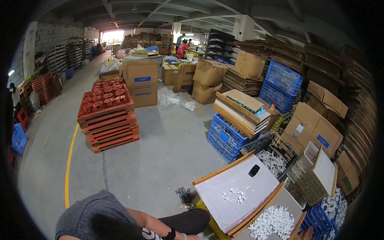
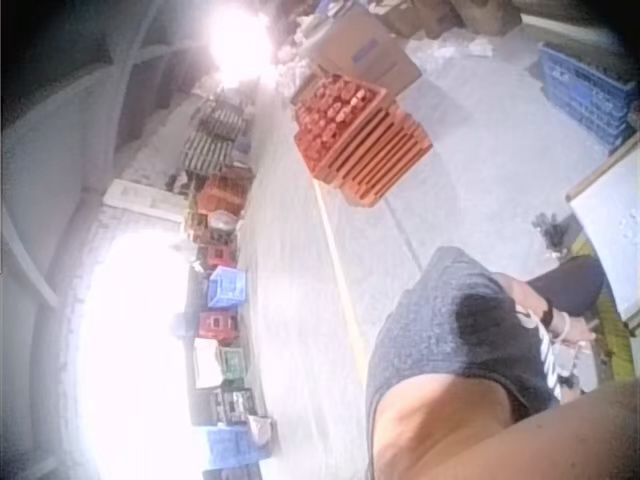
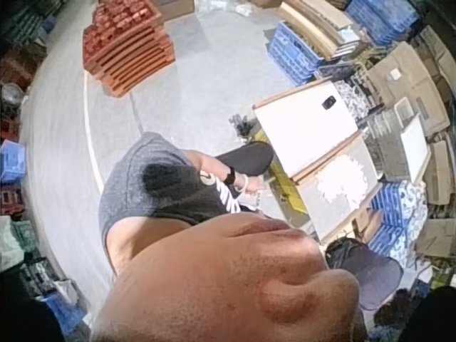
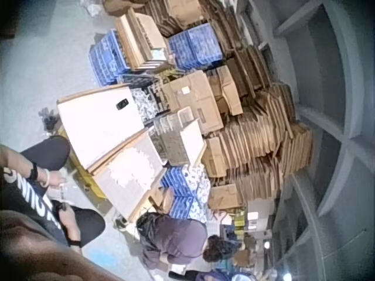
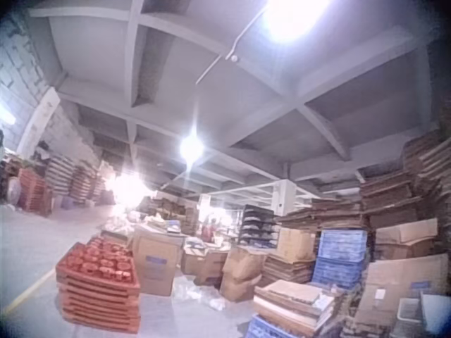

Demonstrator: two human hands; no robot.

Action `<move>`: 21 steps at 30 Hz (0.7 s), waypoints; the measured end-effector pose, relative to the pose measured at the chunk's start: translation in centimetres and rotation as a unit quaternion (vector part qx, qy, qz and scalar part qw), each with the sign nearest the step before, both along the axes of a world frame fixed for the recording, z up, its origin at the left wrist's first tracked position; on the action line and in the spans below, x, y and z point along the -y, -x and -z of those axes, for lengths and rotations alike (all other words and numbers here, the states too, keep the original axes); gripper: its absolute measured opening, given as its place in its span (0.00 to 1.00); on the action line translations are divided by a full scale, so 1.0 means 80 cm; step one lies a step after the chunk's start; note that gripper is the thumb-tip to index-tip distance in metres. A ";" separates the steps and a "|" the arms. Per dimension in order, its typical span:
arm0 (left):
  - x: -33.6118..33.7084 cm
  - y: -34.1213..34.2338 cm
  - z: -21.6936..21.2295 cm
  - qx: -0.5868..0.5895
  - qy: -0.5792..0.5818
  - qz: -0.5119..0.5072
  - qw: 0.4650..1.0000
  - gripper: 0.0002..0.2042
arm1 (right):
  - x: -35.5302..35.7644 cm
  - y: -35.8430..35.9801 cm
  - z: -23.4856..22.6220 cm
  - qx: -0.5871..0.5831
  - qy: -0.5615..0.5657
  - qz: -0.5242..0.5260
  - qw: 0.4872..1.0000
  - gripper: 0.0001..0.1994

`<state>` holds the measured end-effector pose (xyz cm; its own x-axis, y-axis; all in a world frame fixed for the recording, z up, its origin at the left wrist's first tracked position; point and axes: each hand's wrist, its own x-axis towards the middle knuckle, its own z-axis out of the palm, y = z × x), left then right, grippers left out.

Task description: Using pliers to cut small white plastic parts from a sprue or sheet into a collection tray.

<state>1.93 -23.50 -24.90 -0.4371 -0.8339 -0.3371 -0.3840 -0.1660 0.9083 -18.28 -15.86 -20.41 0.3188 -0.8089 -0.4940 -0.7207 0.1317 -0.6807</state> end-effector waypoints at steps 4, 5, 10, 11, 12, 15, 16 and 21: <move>0.012 -0.005 0.064 0.003 0.171 0.036 0.985 0.26 | 0.006 -0.011 -0.007 -0.075 -0.016 -0.032 0.997 0.17; 0.012 0.001 0.065 0.002 0.159 0.032 0.987 0.26 | 0.005 -0.020 -0.018 -0.081 -0.008 -0.012 0.997 0.17; 0.007 -0.001 0.042 -0.016 0.091 0.010 0.996 0.27 | -0.002 -0.019 -0.025 -0.030 0.003 0.005 1.000 0.18; 0.006 -0.001 0.037 -0.019 0.077 0.006 0.997 0.27 | -0.002 -0.022 -0.036 -0.049 -0.022 0.010 0.998 0.18; 0.006 -0.001 0.031 -0.022 0.064 0.002 0.998 0.28 | -0.002 -0.021 -0.038 -0.049 -0.022 0.011 0.998 0.18; 0.002 -0.002 0.010 -0.033 0.022 -0.012 0.999 0.28 | -0.004 -0.014 -0.019 -0.004 -0.045 0.022 0.999 0.19; 0.000 -0.002 0.002 -0.038 0.007 -0.020 0.999 0.28 | -0.007 -0.002 0.024 0.009 -0.026 0.023 0.999 0.19; -0.004 -0.004 -0.021 -0.055 -0.063 -0.041 0.996 0.29 | -0.008 -0.006 0.028 0.015 -0.030 0.031 0.999 0.19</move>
